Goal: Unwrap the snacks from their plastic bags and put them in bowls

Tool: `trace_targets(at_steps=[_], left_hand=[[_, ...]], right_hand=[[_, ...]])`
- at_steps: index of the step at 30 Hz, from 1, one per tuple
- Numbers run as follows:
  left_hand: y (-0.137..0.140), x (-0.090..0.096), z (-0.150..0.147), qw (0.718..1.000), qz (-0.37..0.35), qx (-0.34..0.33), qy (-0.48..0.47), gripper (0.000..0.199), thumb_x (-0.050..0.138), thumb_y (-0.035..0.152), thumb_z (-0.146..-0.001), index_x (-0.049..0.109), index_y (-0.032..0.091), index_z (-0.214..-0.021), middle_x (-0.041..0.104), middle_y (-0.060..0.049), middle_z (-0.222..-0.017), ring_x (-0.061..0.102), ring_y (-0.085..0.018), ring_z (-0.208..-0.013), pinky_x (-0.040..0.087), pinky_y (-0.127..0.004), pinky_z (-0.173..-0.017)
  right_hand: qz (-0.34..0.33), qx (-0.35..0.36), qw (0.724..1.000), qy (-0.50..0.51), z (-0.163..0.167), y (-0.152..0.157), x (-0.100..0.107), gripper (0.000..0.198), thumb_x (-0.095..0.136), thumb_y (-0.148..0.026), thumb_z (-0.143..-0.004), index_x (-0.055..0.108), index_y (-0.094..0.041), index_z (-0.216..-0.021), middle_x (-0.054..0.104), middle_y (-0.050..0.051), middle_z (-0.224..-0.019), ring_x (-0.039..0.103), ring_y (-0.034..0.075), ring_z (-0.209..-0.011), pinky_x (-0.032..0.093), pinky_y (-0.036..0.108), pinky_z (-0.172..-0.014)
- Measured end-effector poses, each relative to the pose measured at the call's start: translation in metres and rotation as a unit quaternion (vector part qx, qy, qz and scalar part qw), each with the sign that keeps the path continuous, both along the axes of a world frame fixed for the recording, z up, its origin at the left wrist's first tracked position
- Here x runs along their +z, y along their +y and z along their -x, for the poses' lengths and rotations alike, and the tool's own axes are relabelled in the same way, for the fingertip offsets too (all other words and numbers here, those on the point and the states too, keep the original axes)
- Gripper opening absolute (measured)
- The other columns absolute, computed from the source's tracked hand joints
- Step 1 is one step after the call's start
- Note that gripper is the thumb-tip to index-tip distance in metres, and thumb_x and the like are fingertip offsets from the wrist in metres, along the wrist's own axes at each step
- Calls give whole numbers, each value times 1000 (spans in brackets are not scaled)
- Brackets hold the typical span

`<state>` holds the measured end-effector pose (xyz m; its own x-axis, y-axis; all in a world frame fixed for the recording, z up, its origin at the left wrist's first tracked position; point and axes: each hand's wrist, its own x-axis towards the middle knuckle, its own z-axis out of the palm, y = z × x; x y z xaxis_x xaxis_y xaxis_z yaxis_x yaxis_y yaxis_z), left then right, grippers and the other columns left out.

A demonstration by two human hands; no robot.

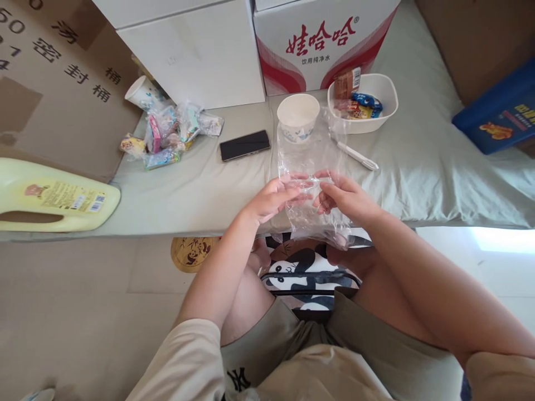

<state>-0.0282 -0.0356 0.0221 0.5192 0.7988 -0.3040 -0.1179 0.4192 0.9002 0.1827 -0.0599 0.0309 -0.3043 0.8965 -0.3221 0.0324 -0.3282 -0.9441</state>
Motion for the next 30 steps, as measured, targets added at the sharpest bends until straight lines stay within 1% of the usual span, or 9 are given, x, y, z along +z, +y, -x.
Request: trace_targets(at_steps=[4, 7, 9, 15, 17, 19, 22, 25, 30], left_hand=[[0, 5, 0, 995, -20, 56, 82, 42, 64, 33, -86, 57, 23, -126, 69, 4, -63, 64, -12, -48, 42, -20, -47], [3, 11, 9, 996, -36, 75, 20, 33, 64, 32, -81, 61, 24, -112, 62, 6, -54, 54, -11, -39, 38, -21, -41], [5, 12, 14, 997, -27, 75, 1, 17, 63, 36, -79, 62, 21, -89, 61, 3, -55, 54, -13, -42, 43, -26, -44], [16, -7, 14, 986, -65, 58, 144, 42, 56, 56, -82, 63, 18, -65, 65, -5, -66, 62, -17, -62, 51, -32, -62], [18, -14, 12, 967, -138, 55, 205, 28, 69, 45, -74, 66, 17, -69, 66, -3, -69, 61, -15, -66, 50, -30, -67], [18, -17, 11, 956, -182, 55, 222, 19, 74, 32, -69, 69, 17, -80, 68, -2, -78, 62, -14, -73, 51, -30, -72], [16, -13, 11, 967, -183, 104, 142, 46, 76, 25, -67, 65, 23, -111, 70, -3, -103, 67, -15, -90, 53, -31, -85], [13, -8, 8, 984, -125, 119, 35, 62, 79, 32, -67, 55, 28, -124, 69, -4, -116, 69, -18, -103, 53, -36, -94], [6, -7, -3, 994, -45, 70, 65, 29, 76, 33, -73, 61, 19, -92, 73, -5, -96, 70, -16, -86, 55, -30, -79]], right_hand=[[-23, -40, 997, 58, -1, 0, 1, 53, 62, -43, -86, 47, -30, -135, 65, -5, -62, 59, 15, -52, 46, 30, -54], [-63, -60, 992, 87, -6, -1, 1, 27, 63, -41, -80, 62, -28, -104, 63, -3, -65, 55, 13, -54, 45, 30, -56], [-65, -40, 992, 97, -9, 0, 2, 20, 64, -43, -75, 61, -25, -82, 64, 0, -70, 56, 14, -56, 47, 32, -57], [-44, 6, 999, -23, -9, 10, -7, 46, 59, -66, -78, 54, -22, -65, 61, 6, -68, 56, 18, -62, 47, 36, -63], [-50, -19, 993, -103, -8, 11, -14, 36, 72, -52, -72, 55, -22, -79, 62, 2, -73, 53, 15, -61, 44, 32, -60], [-63, -46, 988, -136, -7, 12, -20, 49, 77, -37, -65, 54, -24, -106, 64, 0, -83, 53, 14, -62, 43, 31, -58], [-96, -107, 982, -119, -7, 12, -24, 77, 73, -29, -64, 41, -28, -135, 66, 0, -90, 59, 17, -70, 47, 34, -63], [-118, -170, 977, -41, -7, 15, -23, 67, 72, -32, -67, 47, -28, -130, 67, 1, -92, 63, 19, -81, 51, 36, -74], [-69, -106, 992, 9, -2, 14, -18, 37, 77, -42, -68, 64, -23, -98, 72, 5, -101, 67, 20, -90, 55, 35, -78]])
